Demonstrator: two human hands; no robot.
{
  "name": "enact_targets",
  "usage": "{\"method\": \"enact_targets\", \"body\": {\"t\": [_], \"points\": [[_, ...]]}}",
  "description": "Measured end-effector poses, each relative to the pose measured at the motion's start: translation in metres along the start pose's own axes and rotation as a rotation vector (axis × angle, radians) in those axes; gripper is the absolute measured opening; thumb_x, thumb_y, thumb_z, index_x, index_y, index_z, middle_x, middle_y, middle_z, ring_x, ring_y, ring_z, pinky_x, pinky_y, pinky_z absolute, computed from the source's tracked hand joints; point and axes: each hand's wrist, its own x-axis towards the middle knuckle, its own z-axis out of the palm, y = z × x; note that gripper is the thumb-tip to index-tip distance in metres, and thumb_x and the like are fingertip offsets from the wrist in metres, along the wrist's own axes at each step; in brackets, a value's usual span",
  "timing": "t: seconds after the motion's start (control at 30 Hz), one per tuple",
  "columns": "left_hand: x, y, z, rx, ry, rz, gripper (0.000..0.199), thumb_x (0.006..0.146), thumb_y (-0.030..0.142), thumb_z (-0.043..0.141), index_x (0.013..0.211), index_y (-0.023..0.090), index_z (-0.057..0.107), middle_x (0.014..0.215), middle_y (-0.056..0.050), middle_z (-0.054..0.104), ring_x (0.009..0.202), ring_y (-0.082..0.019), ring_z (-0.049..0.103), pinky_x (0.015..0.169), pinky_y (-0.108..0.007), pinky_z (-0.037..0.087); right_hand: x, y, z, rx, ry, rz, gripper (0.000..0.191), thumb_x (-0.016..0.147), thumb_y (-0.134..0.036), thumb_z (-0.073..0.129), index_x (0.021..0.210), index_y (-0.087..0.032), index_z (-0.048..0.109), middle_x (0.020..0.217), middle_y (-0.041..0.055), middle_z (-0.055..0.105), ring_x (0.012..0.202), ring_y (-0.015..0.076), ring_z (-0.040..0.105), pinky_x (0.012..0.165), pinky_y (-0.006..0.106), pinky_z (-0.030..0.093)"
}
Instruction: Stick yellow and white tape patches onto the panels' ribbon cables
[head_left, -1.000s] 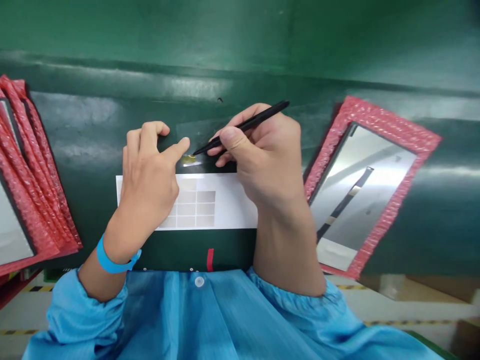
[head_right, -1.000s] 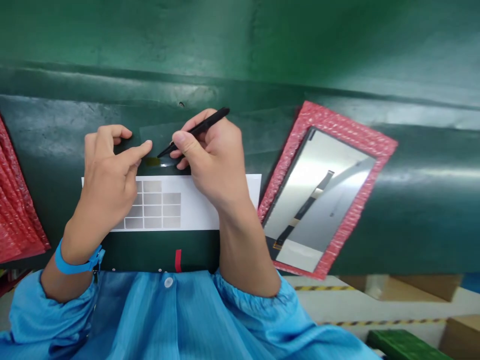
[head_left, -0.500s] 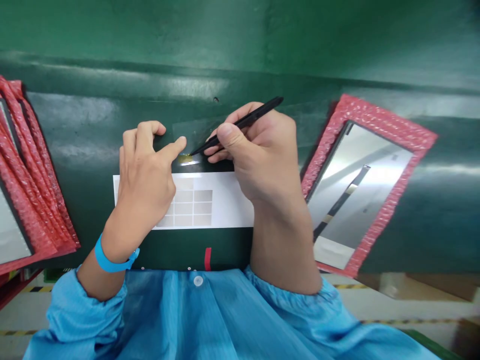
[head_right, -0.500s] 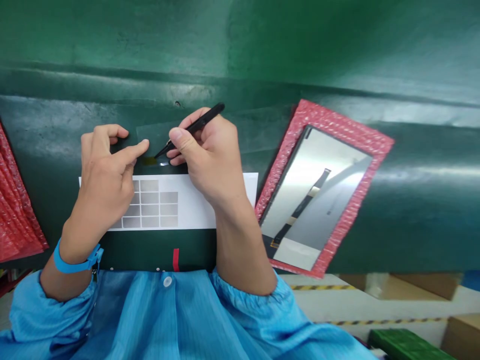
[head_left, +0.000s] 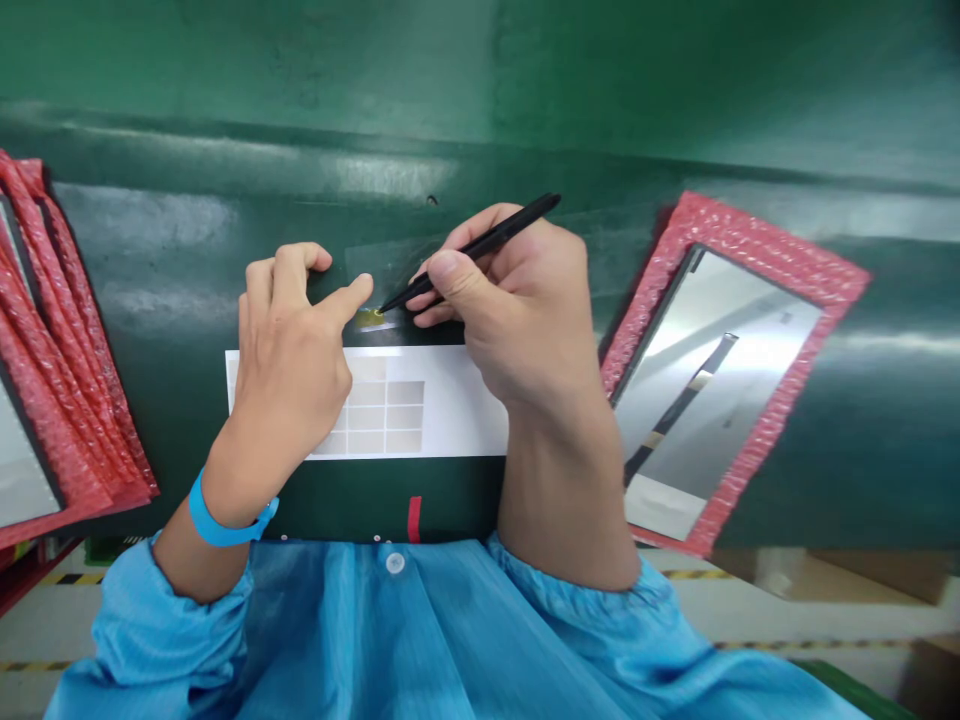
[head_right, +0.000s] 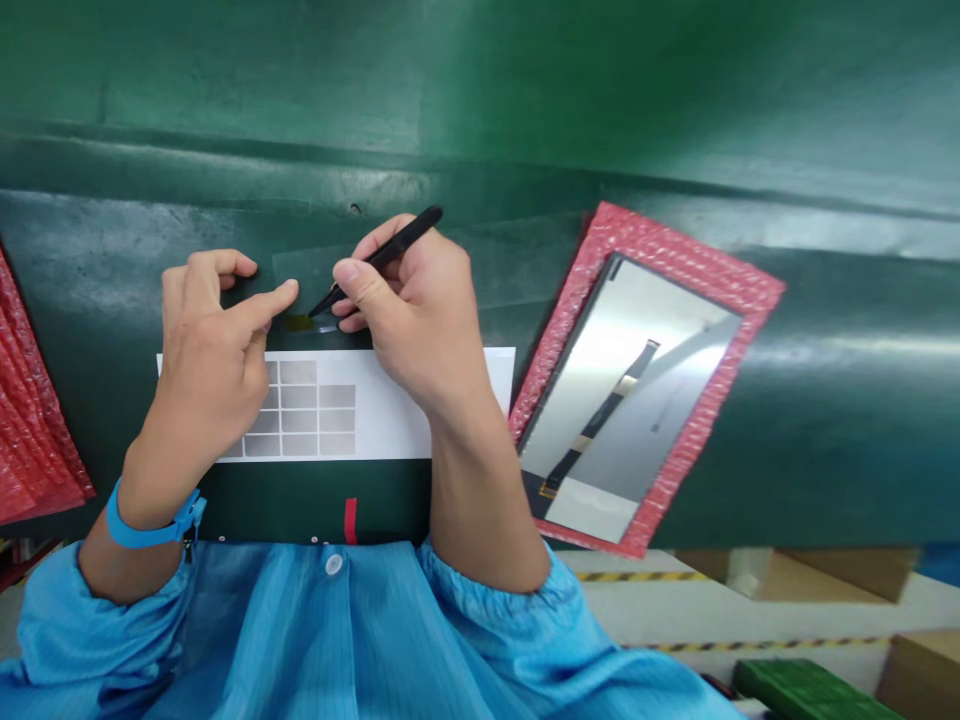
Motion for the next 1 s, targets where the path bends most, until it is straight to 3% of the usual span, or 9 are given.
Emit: {"method": "enact_targets", "body": {"t": [0.43,0.6,0.77,1.0], "points": [[0.001,0.002,-0.003,-0.03,-0.033,-0.022,0.044,0.107,0.02,0.038,0.129,0.032,0.074,0.139,-0.011,0.052,0.129,-0.034,0.047,0.109,-0.055,0.047,0.0,0.003,0.007,-0.027,0.055,-0.047,0.031,0.097,-0.041,0.084,0.09,-0.025,0.059,0.078,-0.0013,0.066,0.066,0.0152,0.069,0.053,0.024,0.058],[0.002,-0.002,0.0,-0.053,-0.005,-0.009,0.043,0.106,0.02,0.041,0.131,0.032,0.073,0.136,-0.008,0.054,0.126,-0.03,0.048,0.111,-0.053,0.048,0.001,0.007,0.006,-0.007,0.042,-0.074,0.039,0.095,-0.055,0.083,0.092,-0.024,0.06,0.08,0.0,0.067,0.063,0.0145,0.067,0.053,0.024,0.056],[0.003,-0.007,0.001,-0.034,0.018,0.01,0.042,0.106,0.02,0.042,0.13,0.032,0.074,0.135,-0.008,0.055,0.124,-0.028,0.048,0.11,-0.05,0.049,0.002,0.006,0.002,0.095,0.031,-0.087,0.058,0.082,-0.075,0.086,0.089,-0.025,0.059,0.08,-0.0001,0.069,0.06,0.0155,0.067,0.051,0.027,0.056],[0.009,-0.018,0.006,0.033,0.078,0.062,0.043,0.105,0.017,0.042,0.127,0.028,0.077,0.134,-0.01,0.056,0.123,-0.029,0.049,0.106,-0.05,0.05,-0.008,-0.006,-0.008,0.303,0.05,-0.132,0.06,0.076,-0.072,0.092,0.087,-0.024,0.058,0.078,-0.0016,0.068,0.057,0.0128,0.065,0.05,0.024,0.053]]}}
